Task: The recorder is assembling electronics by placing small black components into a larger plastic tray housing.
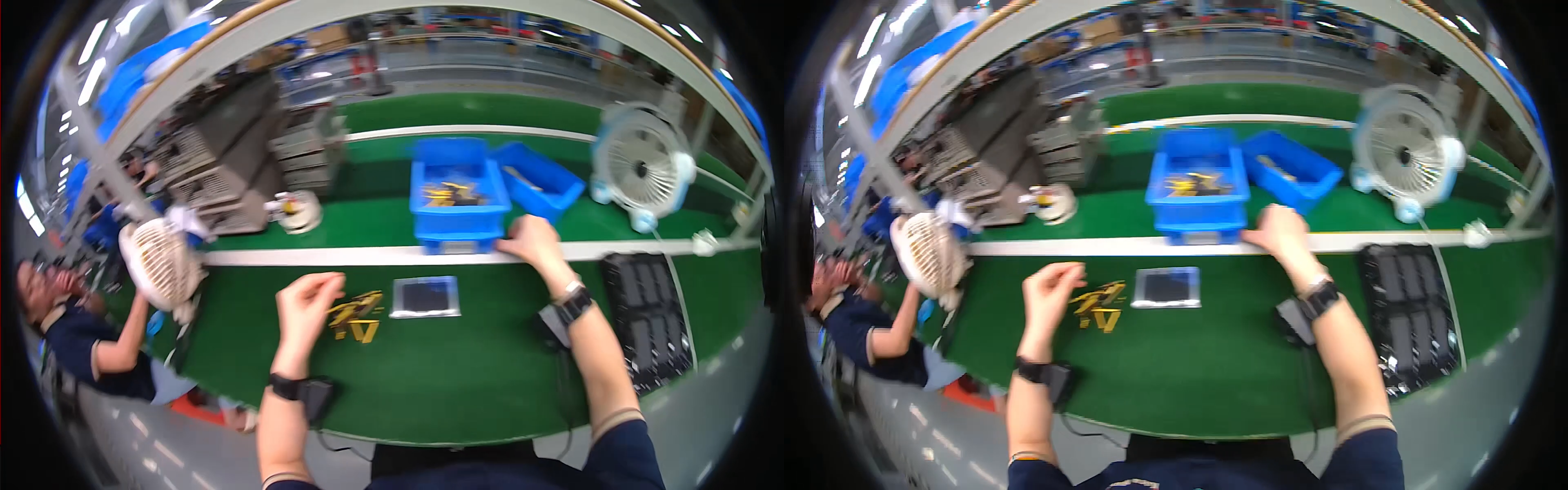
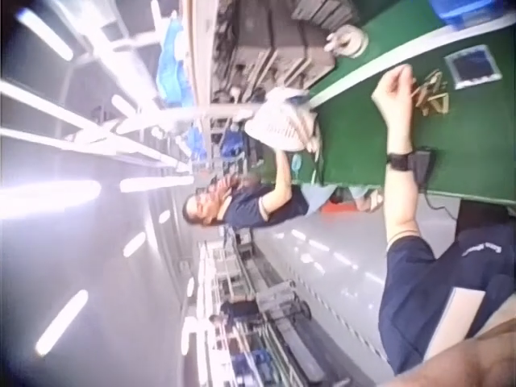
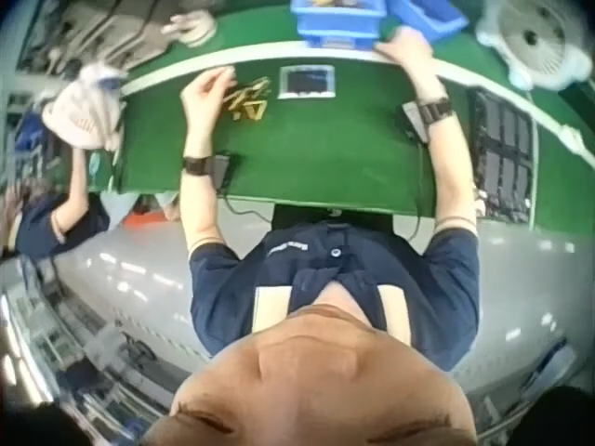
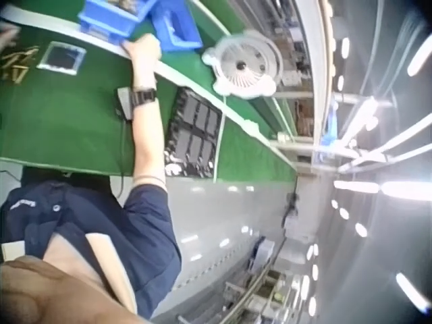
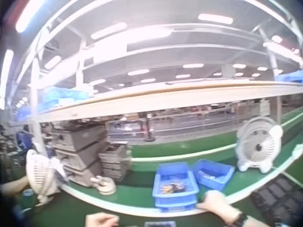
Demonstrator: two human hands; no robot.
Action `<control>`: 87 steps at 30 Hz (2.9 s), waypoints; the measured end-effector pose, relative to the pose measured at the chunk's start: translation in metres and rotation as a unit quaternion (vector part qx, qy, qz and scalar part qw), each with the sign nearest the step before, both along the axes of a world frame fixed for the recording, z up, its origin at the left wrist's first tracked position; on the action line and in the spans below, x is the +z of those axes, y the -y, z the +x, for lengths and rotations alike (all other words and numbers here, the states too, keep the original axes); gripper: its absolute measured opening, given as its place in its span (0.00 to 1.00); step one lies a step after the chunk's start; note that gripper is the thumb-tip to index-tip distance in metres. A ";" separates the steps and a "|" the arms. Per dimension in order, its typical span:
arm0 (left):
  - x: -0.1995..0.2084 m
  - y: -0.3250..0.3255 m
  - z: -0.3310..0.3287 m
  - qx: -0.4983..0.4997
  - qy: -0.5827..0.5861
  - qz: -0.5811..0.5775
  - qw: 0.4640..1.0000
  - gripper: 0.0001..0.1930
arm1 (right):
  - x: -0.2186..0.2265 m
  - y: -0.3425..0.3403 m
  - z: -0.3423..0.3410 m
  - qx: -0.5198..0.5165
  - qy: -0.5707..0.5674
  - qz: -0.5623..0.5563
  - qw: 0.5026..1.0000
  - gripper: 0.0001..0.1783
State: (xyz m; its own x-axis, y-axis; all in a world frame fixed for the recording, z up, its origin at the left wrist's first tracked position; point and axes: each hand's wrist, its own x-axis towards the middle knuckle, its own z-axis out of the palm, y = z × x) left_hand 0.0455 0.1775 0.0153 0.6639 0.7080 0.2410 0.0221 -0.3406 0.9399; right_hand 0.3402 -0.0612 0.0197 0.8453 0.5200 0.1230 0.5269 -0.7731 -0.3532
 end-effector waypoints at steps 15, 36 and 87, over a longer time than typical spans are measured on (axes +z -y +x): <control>-0.008 0.000 0.013 -0.035 0.027 0.037 0.998 0.11 | -0.062 0.009 0.082 -0.035 0.142 0.066 0.987 0.14; -0.002 0.002 0.010 -0.033 -0.017 0.095 0.995 0.06 | 0.033 -0.031 -0.006 0.168 0.237 0.295 0.910 0.05; -0.038 0.094 0.007 -0.470 -0.012 -0.559 0.683 0.18 | 0.000 -0.005 -0.164 0.306 -0.775 0.140 0.535 0.15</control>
State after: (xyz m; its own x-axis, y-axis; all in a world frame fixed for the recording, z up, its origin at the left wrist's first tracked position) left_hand 0.0522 0.0839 -0.0226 0.9461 -0.3006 -0.1202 0.3070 0.7155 0.6276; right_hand 0.1759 -0.0558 0.0202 -0.2734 0.9020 -0.3342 -0.4432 -0.4265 -0.7885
